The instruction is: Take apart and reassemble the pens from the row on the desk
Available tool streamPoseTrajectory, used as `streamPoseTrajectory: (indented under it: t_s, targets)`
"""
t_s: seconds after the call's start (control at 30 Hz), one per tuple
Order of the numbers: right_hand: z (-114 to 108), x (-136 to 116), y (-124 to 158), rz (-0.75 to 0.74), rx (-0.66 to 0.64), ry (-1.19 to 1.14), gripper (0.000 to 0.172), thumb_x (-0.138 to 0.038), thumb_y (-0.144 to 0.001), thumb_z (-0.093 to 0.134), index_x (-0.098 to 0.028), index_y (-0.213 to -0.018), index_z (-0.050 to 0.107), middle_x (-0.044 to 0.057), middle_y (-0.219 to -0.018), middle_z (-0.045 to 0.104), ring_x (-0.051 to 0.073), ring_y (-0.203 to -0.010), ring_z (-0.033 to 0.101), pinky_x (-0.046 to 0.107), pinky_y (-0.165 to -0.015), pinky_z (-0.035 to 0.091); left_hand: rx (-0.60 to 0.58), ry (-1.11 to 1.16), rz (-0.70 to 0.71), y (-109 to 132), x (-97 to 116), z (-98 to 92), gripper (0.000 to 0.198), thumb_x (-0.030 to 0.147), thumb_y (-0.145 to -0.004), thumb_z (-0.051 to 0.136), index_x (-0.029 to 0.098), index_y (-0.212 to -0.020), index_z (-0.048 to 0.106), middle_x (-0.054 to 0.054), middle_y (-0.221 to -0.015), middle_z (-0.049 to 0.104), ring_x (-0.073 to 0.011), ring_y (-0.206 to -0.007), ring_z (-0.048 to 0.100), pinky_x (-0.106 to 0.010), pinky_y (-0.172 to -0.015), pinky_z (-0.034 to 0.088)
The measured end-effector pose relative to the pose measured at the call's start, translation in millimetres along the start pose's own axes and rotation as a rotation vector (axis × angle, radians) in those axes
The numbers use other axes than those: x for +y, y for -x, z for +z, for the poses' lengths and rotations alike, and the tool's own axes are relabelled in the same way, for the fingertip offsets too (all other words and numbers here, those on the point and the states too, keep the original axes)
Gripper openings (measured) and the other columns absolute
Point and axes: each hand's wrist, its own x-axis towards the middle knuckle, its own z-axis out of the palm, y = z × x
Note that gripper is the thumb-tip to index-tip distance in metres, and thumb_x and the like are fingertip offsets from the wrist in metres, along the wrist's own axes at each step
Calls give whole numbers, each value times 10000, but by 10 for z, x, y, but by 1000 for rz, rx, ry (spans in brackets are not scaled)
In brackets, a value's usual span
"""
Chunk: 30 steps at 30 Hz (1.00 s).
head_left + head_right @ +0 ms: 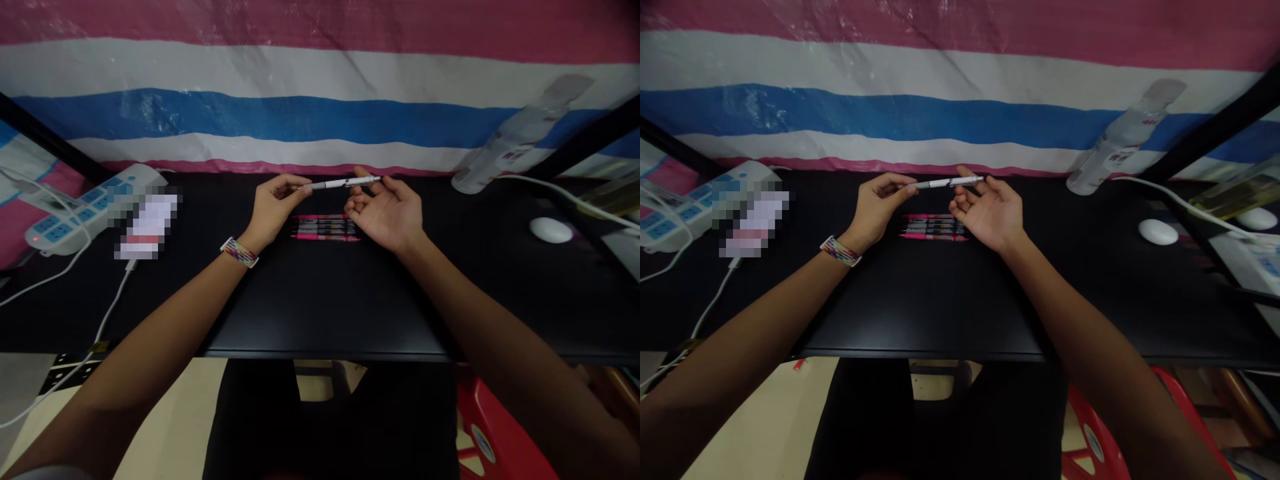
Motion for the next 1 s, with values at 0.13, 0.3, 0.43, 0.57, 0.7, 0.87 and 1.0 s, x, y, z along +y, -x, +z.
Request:
streamPoseTrajectory:
  t_s: [0.13,0.3,0.43,0.57,0.7,0.87,1.0]
  targets:
    - [-14,22,-6,-1,-11,30,205,-351,-945,765,-287,-1138,736,23,-884,737,216,-843,707,431,-912,673,24,-15,-11,-3,23,4,202,340,-869,954,243,-1037,897,-58,-1078,893,-227,-1014,801,-380,-956,647]
    - [-10,39,-2,6,-6,42,176,-367,-955,754,-282,-1107,731,40,-927,744,225,-877,714,436,-933,680,34,-21,-21,-6,33,-3,198,306,-857,970,241,-1020,878,-62,-1089,881,-225,-1030,796,-371,-963,650]
    - [20,28,18,13,-7,49,144,-344,-970,757,-285,-1099,731,25,-906,729,212,-847,700,426,-936,679,61,-12,-32,-4,34,-7,192,305,-863,976,241,-1011,873,-58,-1059,872,-212,-984,782,-351,-913,642]
    - [55,11,35,11,27,20,234,-406,-1006,743,-298,-1214,749,27,-927,747,230,-878,727,431,-897,690,43,-1,-42,5,33,3,212,331,-868,977,224,-1018,874,-55,-1033,862,-206,-967,784,-342,-912,631]
    - [35,15,17,22,37,1,235,-320,-1009,727,-290,-1240,752,26,-893,742,215,-822,713,414,-859,697,47,5,-22,12,29,7,188,306,-860,974,235,-1008,883,-49,-1017,866,-198,-932,771,-344,-894,627]
    - [-14,37,-16,-8,-13,5,216,-295,-983,760,-280,-1198,745,10,-884,734,187,-795,703,396,-887,694,30,-23,-26,16,40,-10,203,344,-854,972,240,-1005,885,-55,-1046,875,-223,-991,784,-365,-926,631]
    - [1,33,-11,-9,1,20,166,-316,-998,744,-273,-1159,749,17,-901,737,183,-808,701,379,-890,695,25,-27,-15,19,44,-12,230,370,-849,981,242,-1013,882,-61,-1043,868,-226,-982,780,-377,-925,630]
